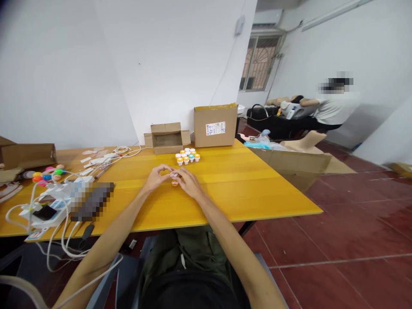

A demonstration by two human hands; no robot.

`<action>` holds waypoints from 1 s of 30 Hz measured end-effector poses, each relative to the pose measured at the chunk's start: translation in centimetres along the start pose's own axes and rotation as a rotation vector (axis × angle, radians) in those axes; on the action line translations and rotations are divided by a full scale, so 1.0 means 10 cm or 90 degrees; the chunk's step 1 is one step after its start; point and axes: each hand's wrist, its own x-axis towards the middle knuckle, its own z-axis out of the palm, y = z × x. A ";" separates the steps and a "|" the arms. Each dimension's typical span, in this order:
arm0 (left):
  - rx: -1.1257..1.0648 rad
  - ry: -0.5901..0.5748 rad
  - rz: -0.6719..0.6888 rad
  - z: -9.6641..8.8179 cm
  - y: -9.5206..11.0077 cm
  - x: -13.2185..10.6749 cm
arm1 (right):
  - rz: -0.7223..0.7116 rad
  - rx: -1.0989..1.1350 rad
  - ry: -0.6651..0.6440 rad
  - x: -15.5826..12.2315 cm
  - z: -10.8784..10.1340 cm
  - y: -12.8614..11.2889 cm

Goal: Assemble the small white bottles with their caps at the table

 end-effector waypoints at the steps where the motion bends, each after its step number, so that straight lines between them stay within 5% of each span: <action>1: 0.021 -0.001 0.008 -0.01 -0.01 0.00 | 0.006 -0.007 0.004 0.00 0.01 0.01; 6: 0.181 0.073 0.015 -0.11 -0.10 0.04 | 0.072 -0.075 0.074 0.00 0.02 0.10; 9: 0.290 0.107 -0.074 -0.19 -0.19 0.04 | 0.145 -0.137 0.117 0.00 0.02 0.20; 14: 0.385 0.031 -0.227 -0.21 -0.28 -0.03 | 0.226 -0.221 0.104 -0.01 0.04 0.36; 21: 0.395 -0.018 -0.132 -0.13 -0.40 -0.06 | 0.239 -0.253 0.076 -0.01 0.07 0.48; 30: 0.405 -0.036 -0.082 -0.13 -0.48 -0.06 | 0.153 -0.334 -0.080 0.02 0.11 0.38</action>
